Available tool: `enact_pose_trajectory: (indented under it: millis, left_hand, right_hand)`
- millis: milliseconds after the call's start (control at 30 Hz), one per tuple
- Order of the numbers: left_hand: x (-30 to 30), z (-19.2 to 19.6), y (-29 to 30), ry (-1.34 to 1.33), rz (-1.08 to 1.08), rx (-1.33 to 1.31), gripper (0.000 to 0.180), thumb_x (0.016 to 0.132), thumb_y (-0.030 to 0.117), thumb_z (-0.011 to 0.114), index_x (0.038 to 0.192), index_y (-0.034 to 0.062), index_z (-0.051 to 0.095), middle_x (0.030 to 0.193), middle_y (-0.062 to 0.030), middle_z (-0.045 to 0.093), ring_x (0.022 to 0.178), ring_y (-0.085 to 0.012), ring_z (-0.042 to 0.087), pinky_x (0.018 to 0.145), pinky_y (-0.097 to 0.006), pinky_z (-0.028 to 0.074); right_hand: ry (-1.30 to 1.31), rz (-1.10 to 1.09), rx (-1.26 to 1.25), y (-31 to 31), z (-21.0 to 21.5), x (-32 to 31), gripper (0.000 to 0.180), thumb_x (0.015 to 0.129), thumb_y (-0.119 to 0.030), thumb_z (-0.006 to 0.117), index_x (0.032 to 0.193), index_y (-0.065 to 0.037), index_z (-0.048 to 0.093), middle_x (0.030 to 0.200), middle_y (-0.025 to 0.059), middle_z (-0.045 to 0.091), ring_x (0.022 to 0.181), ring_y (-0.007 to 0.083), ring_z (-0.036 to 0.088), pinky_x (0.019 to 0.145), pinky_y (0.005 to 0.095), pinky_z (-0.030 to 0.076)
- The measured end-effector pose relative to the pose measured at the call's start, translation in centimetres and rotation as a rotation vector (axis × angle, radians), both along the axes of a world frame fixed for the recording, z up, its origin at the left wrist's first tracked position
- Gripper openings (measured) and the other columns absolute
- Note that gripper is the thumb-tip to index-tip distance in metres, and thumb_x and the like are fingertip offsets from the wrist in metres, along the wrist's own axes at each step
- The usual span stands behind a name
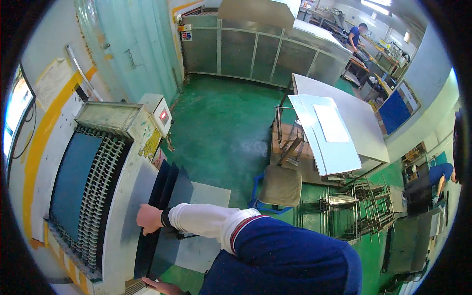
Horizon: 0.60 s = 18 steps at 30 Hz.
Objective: Loading and feeding blue printing plates into a processing machine.
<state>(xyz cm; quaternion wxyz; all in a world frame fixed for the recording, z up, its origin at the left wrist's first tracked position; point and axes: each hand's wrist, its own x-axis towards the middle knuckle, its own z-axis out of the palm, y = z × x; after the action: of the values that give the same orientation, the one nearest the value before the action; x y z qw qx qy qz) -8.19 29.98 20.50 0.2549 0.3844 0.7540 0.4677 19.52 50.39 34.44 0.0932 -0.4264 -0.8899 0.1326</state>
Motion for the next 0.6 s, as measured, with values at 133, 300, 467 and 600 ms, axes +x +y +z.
enact_pose_trajectory:
  millis: [133, 300, 467, 600]
  left_hand:
    - [-1.6, -1.7, -0.2, 0.252, -0.054, -0.047, 0.061, 0.095, 0.004, 0.037, 0.150, 0.0227, 0.021, 0.156, -0.0110, 0.017, 0.140, -0.0264, 0.023, 0.110, -0.041, 0.033]
    - [-2.1, -2.1, -0.2, 0.272, -0.055, -0.072, 0.061, 0.095, 0.005, 0.037, 0.150, 0.0240, 0.020, 0.156, -0.0109, 0.018, 0.141, -0.0263, 0.023, 0.110, -0.042, 0.033]
    - [-0.8, -0.4, -0.1, 0.197, -0.020, -0.052, 0.060, 0.096, 0.008, 0.036, 0.150, 0.0255, 0.020, 0.155, -0.0112, 0.019, 0.141, -0.0270, 0.023, 0.110, -0.042, 0.033]
    - [-2.0, -1.8, -0.2, 0.357, -0.040, -0.069, 0.058, 0.096, 0.011, 0.035, 0.150, 0.0259, 0.020, 0.155, -0.0110, 0.020, 0.141, -0.0278, 0.022, 0.109, -0.041, 0.034]
  right_hand:
    - [0.001, 0.010, 0.017, -0.1, 0.1, -0.1, 0.040, 0.070, -0.048, 0.072, 0.083, -0.011, 0.073, 0.084, 0.0072, 0.070, 0.084, 0.0254, 0.064, 0.080, 0.0376, 0.041]
    - [-0.017, -0.007, -0.006, 0.3, -0.8, -0.5, 0.039, 0.070, -0.048, 0.072, 0.083, -0.011, 0.073, 0.084, 0.0065, 0.070, 0.084, 0.0243, 0.065, 0.080, 0.0369, 0.041]
    - [0.017, -0.010, 0.026, -0.1, -0.1, -0.1, 0.039, 0.071, -0.049, 0.072, 0.082, -0.011, 0.073, 0.083, 0.0056, 0.070, 0.082, 0.0235, 0.064, 0.079, 0.0361, 0.041]
    - [0.013, -0.007, 0.069, -0.2, 0.0, -0.2, 0.039, 0.072, -0.049, 0.072, 0.081, -0.012, 0.073, 0.082, 0.0051, 0.070, 0.081, 0.0231, 0.064, 0.078, 0.0363, 0.040]
